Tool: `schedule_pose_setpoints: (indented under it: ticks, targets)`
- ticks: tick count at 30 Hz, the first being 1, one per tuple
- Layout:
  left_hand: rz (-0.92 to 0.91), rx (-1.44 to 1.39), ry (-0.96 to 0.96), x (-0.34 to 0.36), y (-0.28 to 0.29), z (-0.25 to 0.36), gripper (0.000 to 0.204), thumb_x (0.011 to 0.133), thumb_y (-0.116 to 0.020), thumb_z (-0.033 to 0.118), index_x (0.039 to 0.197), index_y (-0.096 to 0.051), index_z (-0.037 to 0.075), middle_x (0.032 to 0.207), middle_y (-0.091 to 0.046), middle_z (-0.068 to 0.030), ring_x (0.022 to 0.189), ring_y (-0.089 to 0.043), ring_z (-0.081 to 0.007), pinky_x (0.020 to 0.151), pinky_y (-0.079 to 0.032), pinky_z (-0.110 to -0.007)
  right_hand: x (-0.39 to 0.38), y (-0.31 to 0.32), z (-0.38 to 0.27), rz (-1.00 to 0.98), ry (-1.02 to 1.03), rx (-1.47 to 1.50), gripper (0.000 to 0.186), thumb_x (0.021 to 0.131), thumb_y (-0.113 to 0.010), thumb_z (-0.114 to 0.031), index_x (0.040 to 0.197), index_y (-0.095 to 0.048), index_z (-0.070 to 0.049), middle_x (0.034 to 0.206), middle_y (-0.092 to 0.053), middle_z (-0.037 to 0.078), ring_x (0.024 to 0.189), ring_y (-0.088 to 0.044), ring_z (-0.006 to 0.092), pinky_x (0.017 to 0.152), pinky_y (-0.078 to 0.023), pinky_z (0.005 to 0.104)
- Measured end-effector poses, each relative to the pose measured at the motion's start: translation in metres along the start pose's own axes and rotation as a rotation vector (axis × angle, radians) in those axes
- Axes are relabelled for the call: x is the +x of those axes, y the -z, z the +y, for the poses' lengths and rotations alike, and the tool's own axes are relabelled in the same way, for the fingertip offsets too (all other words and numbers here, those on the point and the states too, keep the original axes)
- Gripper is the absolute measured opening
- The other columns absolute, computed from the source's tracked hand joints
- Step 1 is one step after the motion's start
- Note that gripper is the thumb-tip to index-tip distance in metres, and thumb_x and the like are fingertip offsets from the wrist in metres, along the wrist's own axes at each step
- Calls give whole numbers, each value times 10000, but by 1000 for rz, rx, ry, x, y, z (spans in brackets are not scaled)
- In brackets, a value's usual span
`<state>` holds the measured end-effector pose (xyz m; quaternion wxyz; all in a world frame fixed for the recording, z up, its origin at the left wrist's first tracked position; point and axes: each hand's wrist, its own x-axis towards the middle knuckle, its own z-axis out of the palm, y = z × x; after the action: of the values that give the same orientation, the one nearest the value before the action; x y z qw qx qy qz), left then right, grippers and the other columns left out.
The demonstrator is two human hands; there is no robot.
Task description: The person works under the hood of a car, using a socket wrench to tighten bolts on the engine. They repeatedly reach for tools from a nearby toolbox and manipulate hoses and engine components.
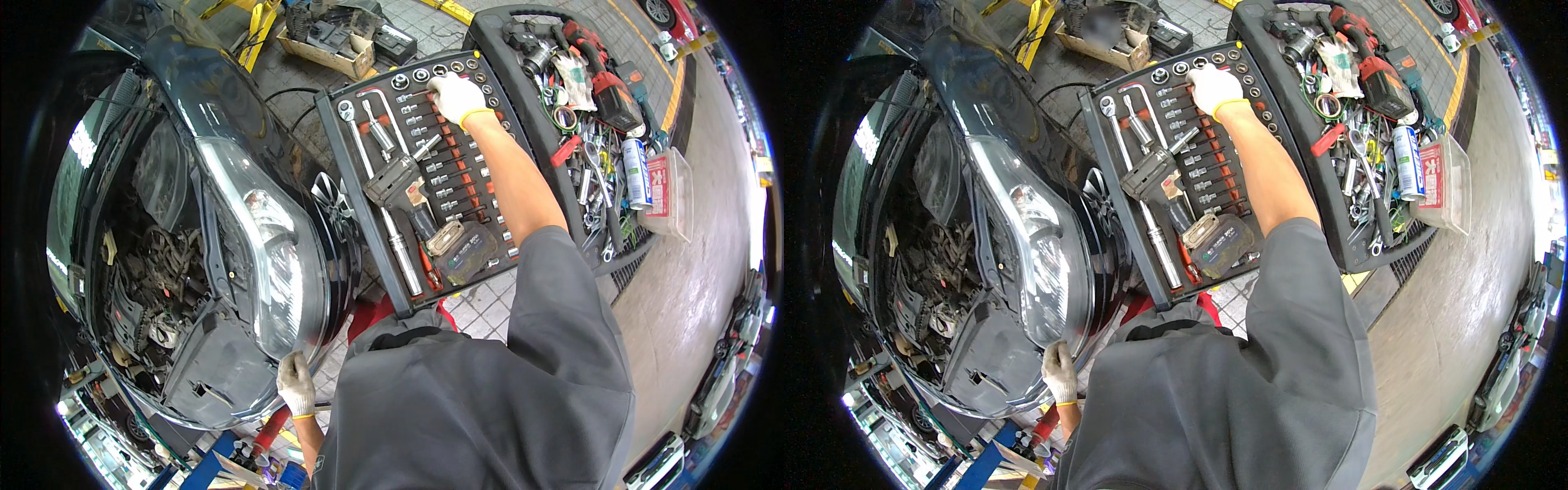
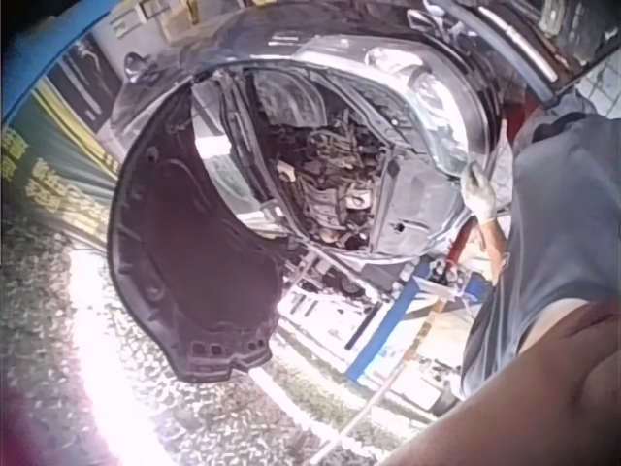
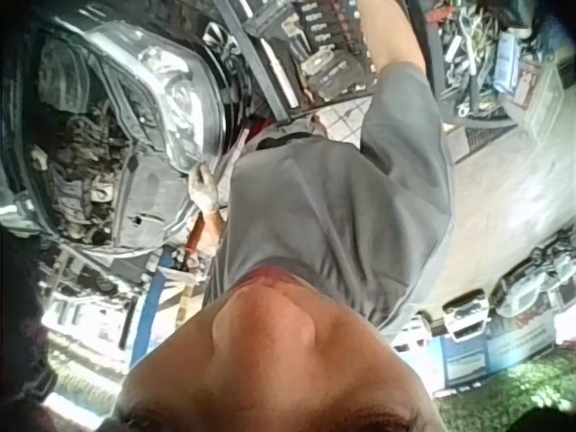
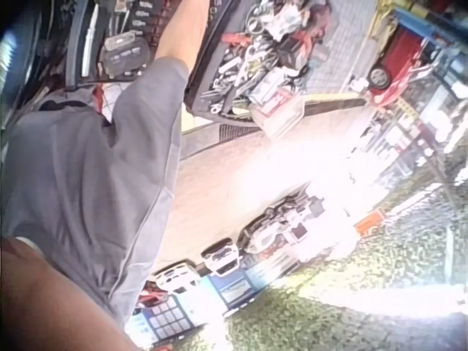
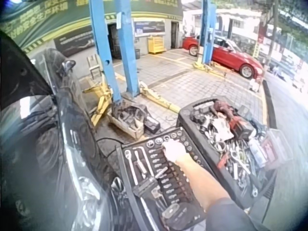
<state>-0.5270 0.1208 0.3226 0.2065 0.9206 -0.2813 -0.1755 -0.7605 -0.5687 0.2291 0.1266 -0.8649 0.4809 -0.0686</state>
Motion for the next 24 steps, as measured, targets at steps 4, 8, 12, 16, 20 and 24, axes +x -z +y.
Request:
schedule_pose_setpoints:
  ticks: [4,8,12,16,20,24]
  targets:
    - [-11,-2,37,-4,-4,-4,230,1116,-682,193,1170,-819,16,1098,-820,-207,1014,-798,-384,927,-608,-465,10,-6,3,92,70,-42,276,1077,-651,-276,1293,-800,-189,1291,-725,207,1176,-754,414,1033,-594,532]
    - [9,11,13,-8,-7,-5,213,1105,-696,184,1165,-818,19,1089,-822,-194,998,-799,-375,916,-609,-455,20,-13,-16,207,115,-194,263,1105,-569,-224,1161,-812,-140,1150,-758,179,1071,-799,378,893,-641,523]
    - [14,-13,25,-8,-7,-2,197,1094,-706,176,1146,-818,22,1082,-821,-185,990,-797,-367,911,-609,-444,37,-28,-12,238,279,-336,251,1084,-571,-186,1084,-793,-68,1065,-794,171,966,-821,362,793,-666,498]
    - [49,29,-33,-9,1,-4,169,1061,-735,180,1082,-818,34,1033,-806,-181,934,-784,-386,859,-612,-451,32,-20,-14,194,414,-343,242,1080,-551,-156,1105,-772,-60,1056,-813,190,941,-825,359,809,-659,499]
    - [-8,28,-52,-4,6,-4,180,1054,-741,219,1075,-814,55,1040,-813,-176,966,-787,-407,861,-611,-485,37,-21,-15,178,487,-458,216,1093,-538,-168,1103,-739,-90,1082,-787,185,946,-816,369,800,-653,514]
    - [12,-2,-109,-4,8,-15,204,1058,-735,233,1109,-818,54,1072,-813,-179,1025,-786,-406,909,-614,-490,56,-31,1,159,445,-482,432,1163,-431,-238,1493,-695,-149,1301,-784,232,1123,-786,405,1024,-600,560]
